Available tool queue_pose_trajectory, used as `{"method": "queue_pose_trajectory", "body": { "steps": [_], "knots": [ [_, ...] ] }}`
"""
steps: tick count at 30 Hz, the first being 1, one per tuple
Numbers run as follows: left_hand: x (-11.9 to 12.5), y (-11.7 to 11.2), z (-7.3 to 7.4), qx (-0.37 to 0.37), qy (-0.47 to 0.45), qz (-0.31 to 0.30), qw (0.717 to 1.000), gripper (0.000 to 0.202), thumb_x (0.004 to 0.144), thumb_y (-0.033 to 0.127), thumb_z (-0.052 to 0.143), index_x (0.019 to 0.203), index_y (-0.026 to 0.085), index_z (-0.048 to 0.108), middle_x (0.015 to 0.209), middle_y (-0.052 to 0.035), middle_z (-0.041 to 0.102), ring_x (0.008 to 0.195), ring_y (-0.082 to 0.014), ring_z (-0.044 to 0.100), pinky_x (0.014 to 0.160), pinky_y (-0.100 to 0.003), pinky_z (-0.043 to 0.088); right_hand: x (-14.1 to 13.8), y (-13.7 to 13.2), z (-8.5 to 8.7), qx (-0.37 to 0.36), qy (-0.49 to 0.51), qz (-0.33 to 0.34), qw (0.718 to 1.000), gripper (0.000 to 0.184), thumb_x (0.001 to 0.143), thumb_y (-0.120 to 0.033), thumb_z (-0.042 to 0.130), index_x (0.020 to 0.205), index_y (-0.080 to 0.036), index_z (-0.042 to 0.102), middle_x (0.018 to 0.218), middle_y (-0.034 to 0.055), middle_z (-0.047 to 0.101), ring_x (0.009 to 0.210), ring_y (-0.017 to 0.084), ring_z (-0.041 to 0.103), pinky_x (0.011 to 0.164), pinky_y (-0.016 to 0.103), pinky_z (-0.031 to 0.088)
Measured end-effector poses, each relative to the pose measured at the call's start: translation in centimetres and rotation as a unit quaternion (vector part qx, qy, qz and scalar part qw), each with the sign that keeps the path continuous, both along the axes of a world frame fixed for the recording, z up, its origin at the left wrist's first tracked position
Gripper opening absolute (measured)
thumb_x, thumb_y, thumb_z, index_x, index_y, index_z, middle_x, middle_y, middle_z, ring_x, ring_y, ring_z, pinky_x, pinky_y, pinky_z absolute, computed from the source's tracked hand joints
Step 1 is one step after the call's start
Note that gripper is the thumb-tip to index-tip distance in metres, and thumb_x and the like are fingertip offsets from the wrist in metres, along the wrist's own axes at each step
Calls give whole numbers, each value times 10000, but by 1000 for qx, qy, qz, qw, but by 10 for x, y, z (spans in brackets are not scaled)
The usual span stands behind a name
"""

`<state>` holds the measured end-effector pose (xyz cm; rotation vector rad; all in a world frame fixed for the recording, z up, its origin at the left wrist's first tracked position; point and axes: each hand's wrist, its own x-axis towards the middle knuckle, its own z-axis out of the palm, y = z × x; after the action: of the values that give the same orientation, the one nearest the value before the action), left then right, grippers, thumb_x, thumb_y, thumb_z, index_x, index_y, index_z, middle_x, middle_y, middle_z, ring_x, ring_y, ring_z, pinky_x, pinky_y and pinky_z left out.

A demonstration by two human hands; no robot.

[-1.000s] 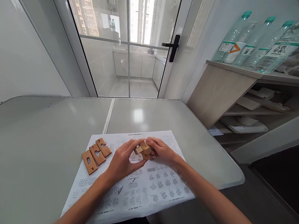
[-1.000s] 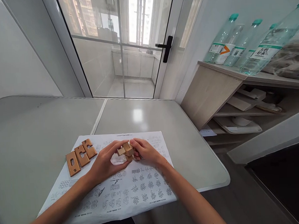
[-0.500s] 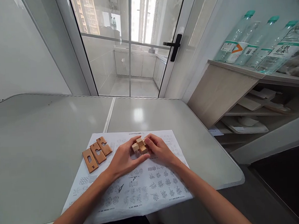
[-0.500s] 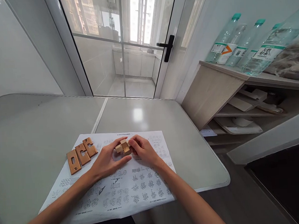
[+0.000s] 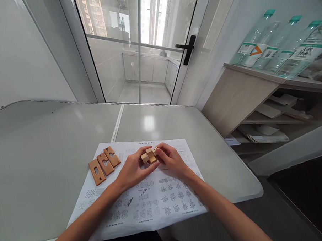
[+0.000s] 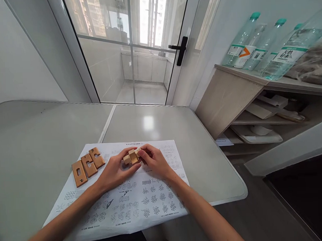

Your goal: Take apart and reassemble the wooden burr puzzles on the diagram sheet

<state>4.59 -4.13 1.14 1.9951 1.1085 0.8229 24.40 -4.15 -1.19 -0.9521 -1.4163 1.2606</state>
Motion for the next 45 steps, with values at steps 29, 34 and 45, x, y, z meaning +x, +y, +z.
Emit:
{"method": "queue_pose_trajectory", "body": {
  "steps": [29,34,45],
  "knots": [
    [-18,18,-19,240,265,212,910,555,909,389,655,1387,124,563,1196,-175,724,1196,-398,592,1069,-550,418,14,10,1,-55,86,-111,989,480,916,-697,703,828,-229,647,679,-34,525,544,117,432,493,274,354],
    [-18,18,-20,251,273,209,905,292,913,321,611,1157,172,673,1208,-155,706,1176,-385,584,1066,-548,407,14,11,-2,-57,93,-107,988,488,915,-700,702,816,-227,633,689,-30,530,549,117,432,498,275,354],
    [-16,15,-19,298,227,187,908,307,916,101,529,1193,170,642,1283,-183,661,1305,-409,495,1069,-584,409,14,11,-2,-62,98,-89,989,464,942,-671,686,824,-230,605,694,-33,526,547,115,420,510,279,347]
  ]
}}
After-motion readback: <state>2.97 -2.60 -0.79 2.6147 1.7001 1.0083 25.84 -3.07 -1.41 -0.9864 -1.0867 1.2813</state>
